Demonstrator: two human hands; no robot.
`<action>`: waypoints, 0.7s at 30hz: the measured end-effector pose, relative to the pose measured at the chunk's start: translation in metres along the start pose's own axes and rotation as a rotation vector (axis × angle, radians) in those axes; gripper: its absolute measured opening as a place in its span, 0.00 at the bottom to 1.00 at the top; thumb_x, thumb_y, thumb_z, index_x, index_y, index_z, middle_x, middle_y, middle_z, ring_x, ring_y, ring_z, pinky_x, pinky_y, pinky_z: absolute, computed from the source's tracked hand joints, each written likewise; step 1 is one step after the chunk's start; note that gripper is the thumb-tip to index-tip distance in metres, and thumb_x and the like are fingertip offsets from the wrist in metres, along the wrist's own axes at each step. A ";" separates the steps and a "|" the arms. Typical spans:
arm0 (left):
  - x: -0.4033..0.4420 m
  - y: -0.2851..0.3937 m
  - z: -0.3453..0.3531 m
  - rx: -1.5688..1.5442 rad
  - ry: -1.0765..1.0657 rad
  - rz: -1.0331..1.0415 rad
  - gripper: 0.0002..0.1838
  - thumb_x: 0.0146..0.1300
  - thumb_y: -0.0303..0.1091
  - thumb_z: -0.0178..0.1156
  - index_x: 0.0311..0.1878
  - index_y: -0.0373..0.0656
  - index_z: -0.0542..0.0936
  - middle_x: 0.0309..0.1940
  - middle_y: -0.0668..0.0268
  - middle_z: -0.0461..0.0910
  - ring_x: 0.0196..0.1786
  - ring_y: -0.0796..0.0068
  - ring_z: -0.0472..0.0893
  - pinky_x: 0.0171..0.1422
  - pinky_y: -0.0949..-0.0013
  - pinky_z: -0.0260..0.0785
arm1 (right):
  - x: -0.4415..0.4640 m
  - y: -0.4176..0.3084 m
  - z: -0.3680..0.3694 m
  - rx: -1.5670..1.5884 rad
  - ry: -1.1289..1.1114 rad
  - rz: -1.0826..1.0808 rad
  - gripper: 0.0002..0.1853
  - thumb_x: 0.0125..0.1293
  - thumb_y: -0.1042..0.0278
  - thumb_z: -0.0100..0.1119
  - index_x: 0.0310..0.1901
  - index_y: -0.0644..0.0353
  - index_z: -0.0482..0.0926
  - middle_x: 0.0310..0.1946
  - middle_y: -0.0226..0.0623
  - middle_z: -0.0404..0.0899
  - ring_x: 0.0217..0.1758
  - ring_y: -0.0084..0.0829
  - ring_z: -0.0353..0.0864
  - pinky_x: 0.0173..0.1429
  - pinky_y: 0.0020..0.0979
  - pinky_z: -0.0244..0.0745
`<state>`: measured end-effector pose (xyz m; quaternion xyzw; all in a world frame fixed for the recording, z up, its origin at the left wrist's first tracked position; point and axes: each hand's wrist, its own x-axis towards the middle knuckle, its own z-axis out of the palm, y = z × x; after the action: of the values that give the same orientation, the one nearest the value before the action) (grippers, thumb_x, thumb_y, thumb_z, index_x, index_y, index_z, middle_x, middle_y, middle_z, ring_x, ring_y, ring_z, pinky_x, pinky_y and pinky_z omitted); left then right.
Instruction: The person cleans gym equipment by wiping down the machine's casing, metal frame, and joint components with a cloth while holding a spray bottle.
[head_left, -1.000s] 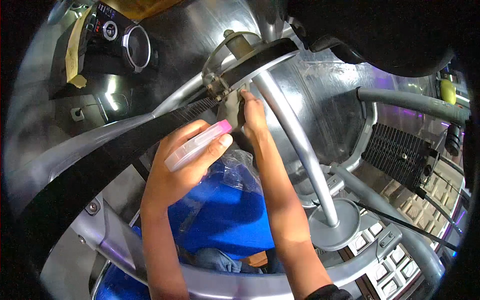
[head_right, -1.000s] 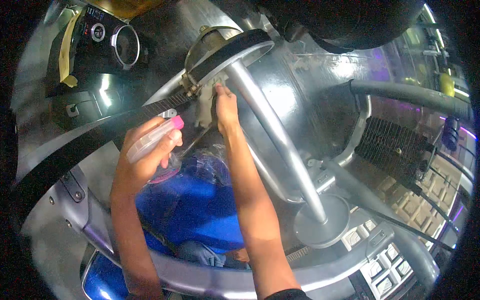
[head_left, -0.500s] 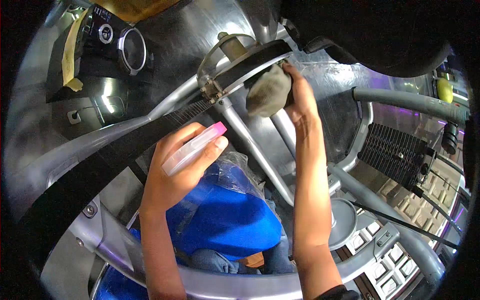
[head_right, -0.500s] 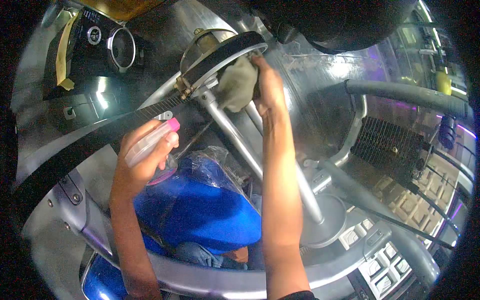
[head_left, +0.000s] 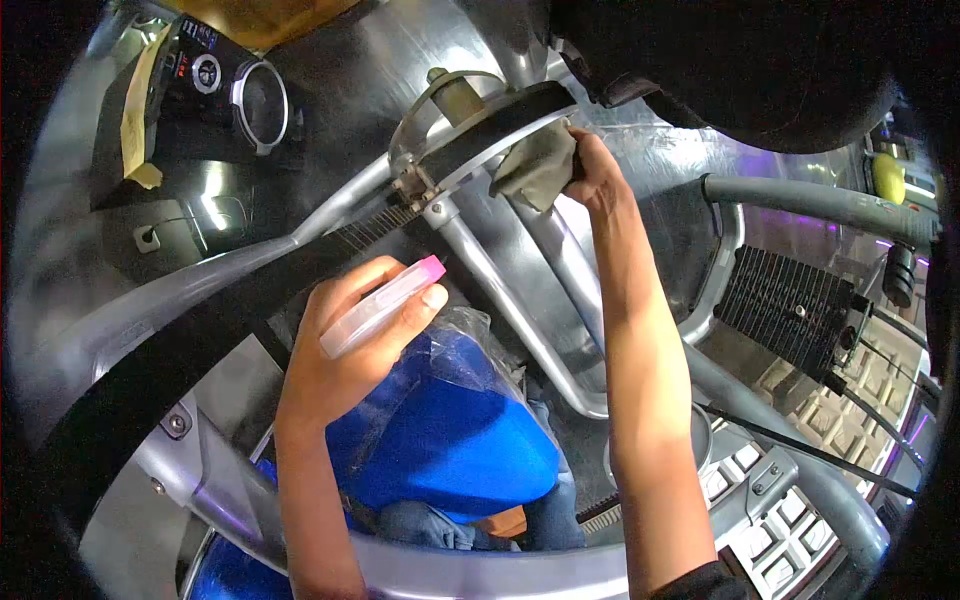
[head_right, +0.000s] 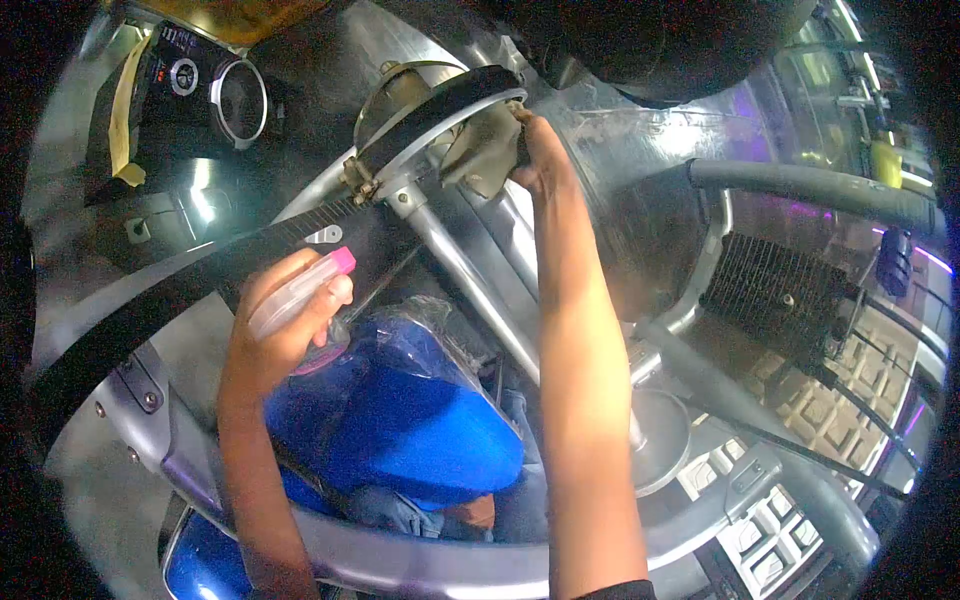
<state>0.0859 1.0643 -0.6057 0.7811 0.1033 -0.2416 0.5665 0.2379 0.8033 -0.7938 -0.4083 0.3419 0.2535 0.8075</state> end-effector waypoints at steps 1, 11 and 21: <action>0.000 0.000 0.000 0.000 -0.001 0.002 0.15 0.65 0.39 0.65 0.29 0.39 0.77 0.17 0.73 0.66 0.24 0.88 0.64 0.27 0.73 0.57 | -0.012 -0.003 0.006 -0.037 0.028 -0.041 0.17 0.76 0.62 0.40 0.51 0.64 0.76 0.47 0.45 0.81 0.49 0.40 0.82 0.61 0.45 0.78; 0.001 -0.001 -0.001 0.033 -0.019 -0.014 0.13 0.65 0.37 0.65 0.29 0.39 0.77 0.18 0.74 0.67 0.26 0.89 0.64 0.29 0.74 0.58 | -0.011 -0.009 -0.010 -0.169 0.016 -0.012 0.16 0.72 0.61 0.48 0.51 0.64 0.77 0.48 0.44 0.82 0.48 0.38 0.83 0.59 0.44 0.80; 0.001 -0.002 0.003 0.053 0.003 -0.002 0.12 0.64 0.37 0.65 0.30 0.39 0.78 0.17 0.72 0.68 0.25 0.88 0.66 0.29 0.74 0.60 | 0.057 0.018 -0.042 -0.363 -0.024 0.095 0.14 0.73 0.65 0.48 0.49 0.64 0.78 0.43 0.42 0.84 0.42 0.36 0.86 0.51 0.42 0.84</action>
<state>0.0851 1.0625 -0.6086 0.7959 0.0987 -0.2437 0.5453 0.2474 0.7856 -0.8640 -0.5276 0.3000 0.3537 0.7117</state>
